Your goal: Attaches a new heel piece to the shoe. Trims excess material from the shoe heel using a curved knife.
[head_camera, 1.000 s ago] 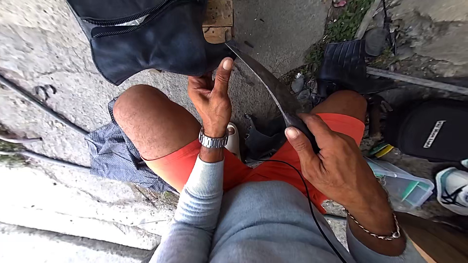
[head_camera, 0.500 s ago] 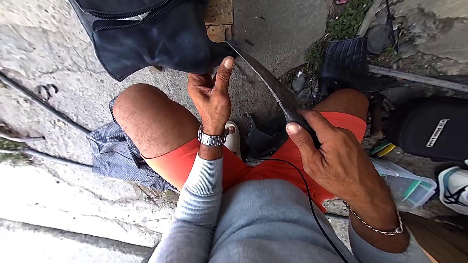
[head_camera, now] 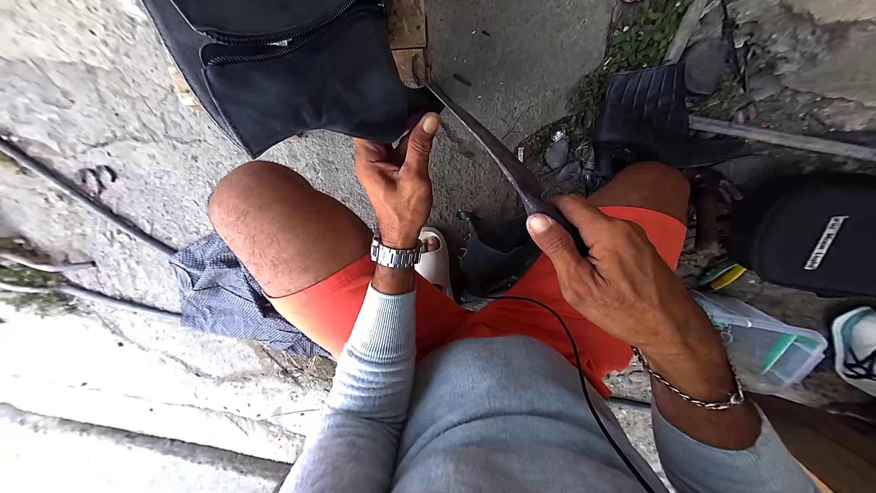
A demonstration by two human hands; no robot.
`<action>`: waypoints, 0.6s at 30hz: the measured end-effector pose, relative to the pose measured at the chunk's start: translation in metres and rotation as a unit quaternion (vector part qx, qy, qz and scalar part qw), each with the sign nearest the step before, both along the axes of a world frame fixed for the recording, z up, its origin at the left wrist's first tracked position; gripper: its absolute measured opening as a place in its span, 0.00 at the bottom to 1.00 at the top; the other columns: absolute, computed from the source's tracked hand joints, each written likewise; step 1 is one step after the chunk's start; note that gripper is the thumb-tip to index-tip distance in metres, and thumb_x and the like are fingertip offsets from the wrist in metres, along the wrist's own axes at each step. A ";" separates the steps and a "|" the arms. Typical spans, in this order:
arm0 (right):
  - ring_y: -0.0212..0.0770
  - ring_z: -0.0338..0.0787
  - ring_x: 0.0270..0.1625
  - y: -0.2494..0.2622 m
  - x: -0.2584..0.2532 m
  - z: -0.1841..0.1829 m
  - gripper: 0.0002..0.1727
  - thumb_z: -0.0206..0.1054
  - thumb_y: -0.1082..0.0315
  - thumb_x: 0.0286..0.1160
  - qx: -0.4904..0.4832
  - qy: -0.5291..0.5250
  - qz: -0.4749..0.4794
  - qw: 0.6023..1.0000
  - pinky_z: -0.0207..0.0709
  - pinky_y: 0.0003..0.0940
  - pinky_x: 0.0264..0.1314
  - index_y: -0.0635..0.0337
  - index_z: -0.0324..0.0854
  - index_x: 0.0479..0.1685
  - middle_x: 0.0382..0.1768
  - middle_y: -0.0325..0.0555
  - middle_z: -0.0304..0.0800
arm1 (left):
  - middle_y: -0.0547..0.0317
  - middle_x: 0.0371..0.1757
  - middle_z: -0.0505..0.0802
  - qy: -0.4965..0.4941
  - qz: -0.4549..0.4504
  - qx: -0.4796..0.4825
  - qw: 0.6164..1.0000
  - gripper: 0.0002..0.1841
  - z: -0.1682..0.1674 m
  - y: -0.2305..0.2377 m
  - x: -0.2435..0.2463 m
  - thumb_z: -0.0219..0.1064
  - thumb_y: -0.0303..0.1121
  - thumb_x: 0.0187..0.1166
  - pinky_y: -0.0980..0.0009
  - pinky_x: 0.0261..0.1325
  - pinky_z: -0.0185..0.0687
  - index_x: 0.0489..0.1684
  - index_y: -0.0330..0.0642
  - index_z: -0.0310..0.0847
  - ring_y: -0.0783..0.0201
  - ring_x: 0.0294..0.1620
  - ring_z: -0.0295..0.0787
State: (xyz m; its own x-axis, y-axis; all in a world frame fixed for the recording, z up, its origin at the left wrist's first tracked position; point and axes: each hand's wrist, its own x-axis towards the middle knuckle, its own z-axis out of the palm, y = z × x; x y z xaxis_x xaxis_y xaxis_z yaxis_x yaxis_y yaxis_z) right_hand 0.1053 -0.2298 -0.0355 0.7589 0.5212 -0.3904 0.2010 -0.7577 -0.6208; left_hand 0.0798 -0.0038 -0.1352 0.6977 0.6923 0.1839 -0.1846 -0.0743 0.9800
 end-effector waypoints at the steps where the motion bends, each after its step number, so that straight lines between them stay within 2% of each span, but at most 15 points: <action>1: 0.30 0.76 0.19 0.000 0.001 0.001 0.25 0.48 0.38 0.88 -0.003 0.001 0.002 1.000 0.66 0.34 0.18 0.44 0.83 0.52 0.18 0.29 0.73 | 0.47 0.51 0.93 0.001 0.000 0.005 1.000 0.16 -0.001 0.001 -0.001 0.73 0.21 0.76 0.58 0.66 0.91 0.57 0.27 0.73 0.56 0.56 0.94; 6: 0.31 0.76 0.18 0.004 0.003 -0.001 0.25 0.47 0.38 0.88 -0.001 0.004 0.005 1.000 0.67 0.35 0.17 0.45 0.82 0.50 0.17 0.30 0.72 | 0.47 0.52 0.93 0.005 -0.003 0.011 1.000 0.16 0.000 0.000 0.000 0.73 0.22 0.77 0.59 0.66 0.91 0.58 0.27 0.73 0.57 0.56 0.93; 9: 0.30 0.76 0.19 0.004 0.004 -0.004 0.25 0.47 0.39 0.89 0.015 0.016 0.004 1.000 0.67 0.33 0.18 0.44 0.84 0.52 0.18 0.30 0.74 | 0.48 0.50 0.93 0.001 -0.003 0.013 1.000 0.16 0.000 -0.001 0.000 0.73 0.21 0.77 0.59 0.65 0.91 0.57 0.28 0.73 0.58 0.55 0.94; 13: 0.28 0.74 0.17 0.002 0.009 -0.006 0.23 0.48 0.39 0.89 0.029 0.029 0.006 0.999 0.66 0.31 0.16 0.42 0.84 0.49 0.17 0.28 0.72 | 0.47 0.52 0.93 0.006 -0.013 0.013 1.000 0.17 -0.002 0.001 -0.001 0.73 0.21 0.76 0.58 0.67 0.90 0.58 0.27 0.73 0.57 0.57 0.93; 18: 0.30 0.77 0.19 0.015 0.015 -0.007 0.23 0.49 0.41 0.90 0.043 0.031 0.004 0.999 0.69 0.33 0.17 0.44 0.84 0.48 0.19 0.30 0.75 | 0.48 0.52 0.93 0.009 -0.024 0.021 0.999 0.16 0.000 0.000 -0.003 0.72 0.21 0.77 0.59 0.65 0.91 0.58 0.28 0.73 0.58 0.56 0.94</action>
